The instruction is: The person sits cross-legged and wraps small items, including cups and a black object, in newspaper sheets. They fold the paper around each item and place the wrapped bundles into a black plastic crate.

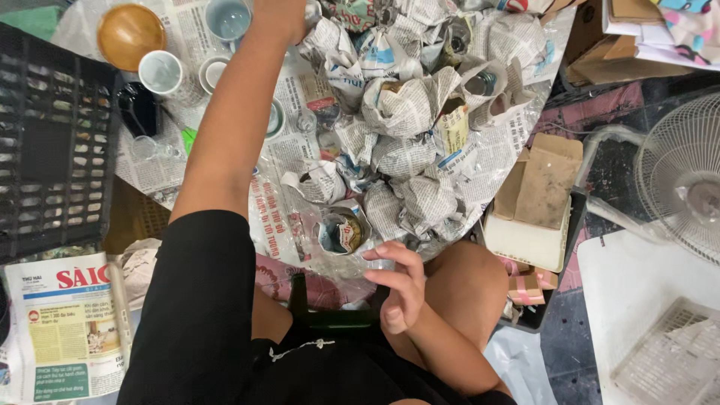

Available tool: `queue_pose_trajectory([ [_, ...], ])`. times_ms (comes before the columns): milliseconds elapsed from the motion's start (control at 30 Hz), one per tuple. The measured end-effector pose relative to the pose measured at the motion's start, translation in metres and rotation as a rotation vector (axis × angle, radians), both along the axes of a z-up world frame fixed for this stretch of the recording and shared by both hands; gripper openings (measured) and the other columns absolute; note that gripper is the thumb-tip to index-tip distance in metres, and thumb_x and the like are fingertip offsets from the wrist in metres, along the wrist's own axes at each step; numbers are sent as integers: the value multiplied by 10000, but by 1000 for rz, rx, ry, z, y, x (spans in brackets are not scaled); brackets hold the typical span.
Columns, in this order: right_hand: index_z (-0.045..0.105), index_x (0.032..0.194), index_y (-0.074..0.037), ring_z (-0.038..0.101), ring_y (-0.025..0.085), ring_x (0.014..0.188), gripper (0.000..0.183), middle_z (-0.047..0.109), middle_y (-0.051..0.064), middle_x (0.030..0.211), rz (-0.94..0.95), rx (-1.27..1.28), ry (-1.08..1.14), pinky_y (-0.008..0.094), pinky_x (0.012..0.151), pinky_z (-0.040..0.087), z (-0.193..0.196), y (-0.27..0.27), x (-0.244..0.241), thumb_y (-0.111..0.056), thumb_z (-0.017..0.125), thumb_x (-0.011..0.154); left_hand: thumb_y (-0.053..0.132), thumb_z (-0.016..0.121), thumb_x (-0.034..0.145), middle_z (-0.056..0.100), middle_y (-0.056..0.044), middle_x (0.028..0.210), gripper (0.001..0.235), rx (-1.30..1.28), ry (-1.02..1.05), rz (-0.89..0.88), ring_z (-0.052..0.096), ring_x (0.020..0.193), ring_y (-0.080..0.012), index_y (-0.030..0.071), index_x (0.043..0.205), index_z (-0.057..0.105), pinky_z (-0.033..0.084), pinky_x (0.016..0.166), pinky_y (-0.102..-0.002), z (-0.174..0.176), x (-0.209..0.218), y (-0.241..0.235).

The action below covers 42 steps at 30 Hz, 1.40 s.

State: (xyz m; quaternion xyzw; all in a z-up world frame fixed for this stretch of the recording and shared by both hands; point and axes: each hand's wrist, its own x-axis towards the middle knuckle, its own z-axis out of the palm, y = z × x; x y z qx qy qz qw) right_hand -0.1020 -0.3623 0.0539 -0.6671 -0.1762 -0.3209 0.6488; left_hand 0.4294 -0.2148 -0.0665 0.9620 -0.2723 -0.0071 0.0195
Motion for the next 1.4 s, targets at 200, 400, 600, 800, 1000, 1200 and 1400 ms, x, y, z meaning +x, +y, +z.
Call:
queue_pose_trajectory([
  [200,653,1151,2,678,305,1048,451,517,209,1328,-26,-107,26,478,997,445,10,-4,-3,-394,450,1074,154,746,815,678,-288,1131,411,-37,121,-23,649,1039,-449,22,1193,654,519,827,-546,3,-8,18],
  [400,675,1169,-25,638,305,1062,383,561,197,1304,-16,-281,-17,455,959,441,11,8,-1,-348,514,1040,250,704,949,587,-245,1400,567,-117,-64,-111,523,1285,-443,77,1446,495,394,974,-663,102,-73,43],
  [600,675,1197,-54,558,357,1157,352,575,196,1315,88,-383,-69,486,1026,445,6,40,-10,-320,571,991,232,655,937,602,-270,1343,689,-189,1,-308,576,1210,-467,144,1566,390,474,959,-571,233,-223,114],
  [800,587,1340,-36,489,422,1350,481,489,239,1460,294,-525,35,525,1162,373,24,95,-14,-172,657,884,316,672,905,739,-142,1129,429,-164,386,-357,695,1011,-365,152,1296,613,543,851,-500,302,-355,220],
  [1000,369,1519,-10,377,454,1470,697,363,274,1586,406,-520,68,547,1220,302,55,142,-10,-105,648,887,265,632,945,766,-132,966,253,-252,284,-7,740,855,-308,110,1121,729,568,770,-436,355,-392,341],
  [1200,357,1518,-25,404,437,1468,693,368,279,1572,540,-468,21,547,1191,369,61,179,-17,-163,619,892,146,614,1020,754,-133,962,216,-332,-194,232,708,846,-328,126,1187,750,539,769,-460,327,-317,448],
  [1400,306,1563,-47,445,445,1464,679,284,297,1627,709,-354,110,518,1176,452,46,210,-43,-156,617,969,119,721,852,735,-158,918,302,-167,-387,227,703,814,-342,112,1152,758,540,713,-480,225,-196,483],
])
